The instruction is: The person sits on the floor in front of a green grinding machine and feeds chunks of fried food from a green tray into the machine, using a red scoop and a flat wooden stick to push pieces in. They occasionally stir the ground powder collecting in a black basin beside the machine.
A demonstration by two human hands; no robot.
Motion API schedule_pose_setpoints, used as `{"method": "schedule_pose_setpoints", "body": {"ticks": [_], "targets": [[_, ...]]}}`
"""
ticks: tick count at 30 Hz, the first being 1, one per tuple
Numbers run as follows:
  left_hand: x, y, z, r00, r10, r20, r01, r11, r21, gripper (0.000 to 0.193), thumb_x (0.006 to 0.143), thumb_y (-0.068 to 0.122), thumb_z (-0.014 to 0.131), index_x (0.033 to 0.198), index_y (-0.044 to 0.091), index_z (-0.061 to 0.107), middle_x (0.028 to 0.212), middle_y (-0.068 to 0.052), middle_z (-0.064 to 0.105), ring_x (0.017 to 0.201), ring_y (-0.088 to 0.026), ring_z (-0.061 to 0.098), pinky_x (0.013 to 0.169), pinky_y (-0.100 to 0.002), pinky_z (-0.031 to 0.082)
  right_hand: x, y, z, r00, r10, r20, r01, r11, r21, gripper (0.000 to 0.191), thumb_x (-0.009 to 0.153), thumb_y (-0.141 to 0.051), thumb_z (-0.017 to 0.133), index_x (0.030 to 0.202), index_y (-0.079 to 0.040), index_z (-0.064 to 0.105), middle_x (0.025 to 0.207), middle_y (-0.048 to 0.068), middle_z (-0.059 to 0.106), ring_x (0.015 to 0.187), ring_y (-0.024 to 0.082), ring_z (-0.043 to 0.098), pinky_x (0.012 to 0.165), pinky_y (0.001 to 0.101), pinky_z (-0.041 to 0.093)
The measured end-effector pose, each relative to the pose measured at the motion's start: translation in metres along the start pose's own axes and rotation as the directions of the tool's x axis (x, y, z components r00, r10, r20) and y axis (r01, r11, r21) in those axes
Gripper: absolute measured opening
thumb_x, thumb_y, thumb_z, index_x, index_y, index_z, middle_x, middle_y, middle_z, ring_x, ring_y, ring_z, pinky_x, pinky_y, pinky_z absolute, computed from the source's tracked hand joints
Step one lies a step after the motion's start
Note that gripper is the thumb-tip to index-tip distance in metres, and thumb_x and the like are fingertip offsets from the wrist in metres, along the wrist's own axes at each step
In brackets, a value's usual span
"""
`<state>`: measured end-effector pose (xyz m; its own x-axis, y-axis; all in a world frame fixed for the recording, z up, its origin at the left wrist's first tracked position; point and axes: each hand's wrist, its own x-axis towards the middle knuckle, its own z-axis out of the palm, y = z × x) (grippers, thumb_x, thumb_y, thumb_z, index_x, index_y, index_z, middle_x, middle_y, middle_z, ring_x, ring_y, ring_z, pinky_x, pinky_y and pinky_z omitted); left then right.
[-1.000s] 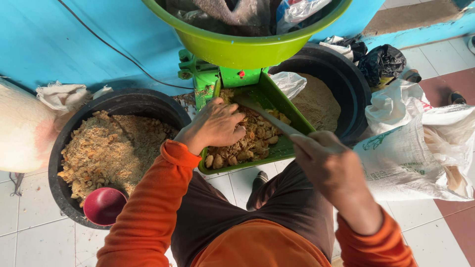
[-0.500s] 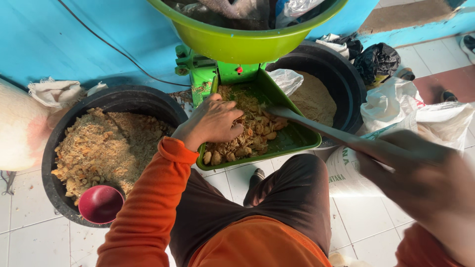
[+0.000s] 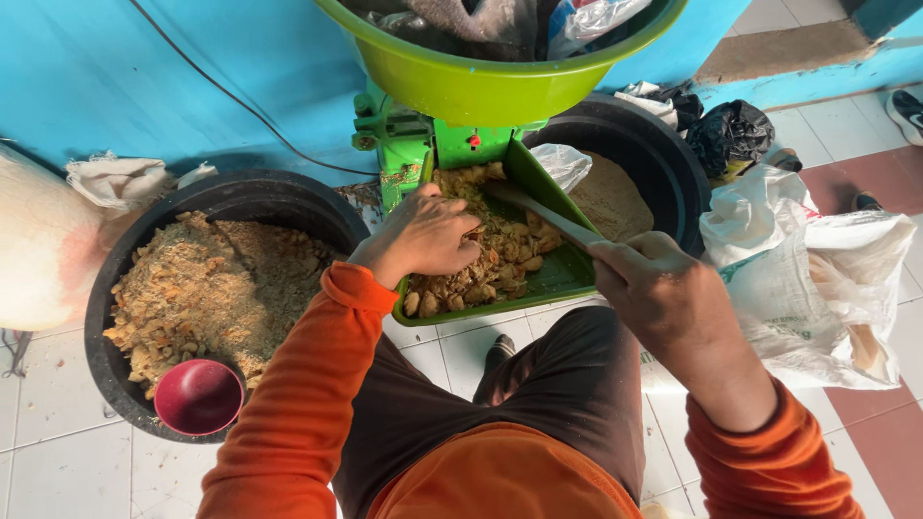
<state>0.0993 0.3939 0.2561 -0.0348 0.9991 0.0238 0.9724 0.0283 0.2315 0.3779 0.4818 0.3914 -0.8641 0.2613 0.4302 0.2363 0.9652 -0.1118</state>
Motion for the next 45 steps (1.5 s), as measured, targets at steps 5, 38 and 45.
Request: {"method": "schedule_pose_setpoints", "body": {"ticks": [5, 38, 45], "targets": [[0.001, 0.000, 0.003, 0.999, 0.025, -0.033, -0.025, 1.000, 0.009, 0.038, 0.086, 0.037, 0.054, 0.099, 0.010, 0.076, 0.093, -0.017, 0.071, 0.083, -0.028, 0.070, 0.097, -0.044, 0.043, -0.023, 0.003, -0.001, 0.995, 0.095, -0.027, -0.095, 0.995, -0.001, 0.018, 0.088, -0.011, 0.077, 0.106, -0.007, 0.077, 0.086, 0.010, 0.069, 0.067, 0.026, 0.068, 0.059, 0.0374, 0.056], [0.003, -0.002, 0.003, 0.999, 0.003, 0.037, -0.005, 0.999, 0.045, 0.039, 0.091, 0.043, 0.054, 0.100, 0.012, 0.076, 0.097, -0.013, 0.071, 0.082, -0.027, 0.069, 0.100, -0.042, 0.042, -0.021, 0.006, 0.049, 0.987, 0.113, -0.116, -0.107, 0.993, 0.057, 0.021, 0.094, -0.010, 0.073, 0.115, -0.007, 0.074, 0.091, 0.013, 0.067, 0.071, 0.029, 0.070, 0.059, 0.0384, 0.059], [0.002, -0.003, 0.007, 0.993, 0.075, -0.094, -0.074, 0.997, 0.013, 0.037, 0.090, 0.038, 0.057, 0.106, 0.011, 0.077, 0.092, -0.011, 0.070, 0.083, -0.026, 0.068, 0.092, -0.044, 0.044, -0.004, -0.006, 0.082, 0.991, 0.110, -0.075, -0.106, 0.993, 0.058, 0.023, 0.094, -0.010, 0.073, 0.117, -0.006, 0.073, 0.091, 0.015, 0.066, 0.068, 0.030, 0.068, 0.060, 0.0383, 0.059]]}}
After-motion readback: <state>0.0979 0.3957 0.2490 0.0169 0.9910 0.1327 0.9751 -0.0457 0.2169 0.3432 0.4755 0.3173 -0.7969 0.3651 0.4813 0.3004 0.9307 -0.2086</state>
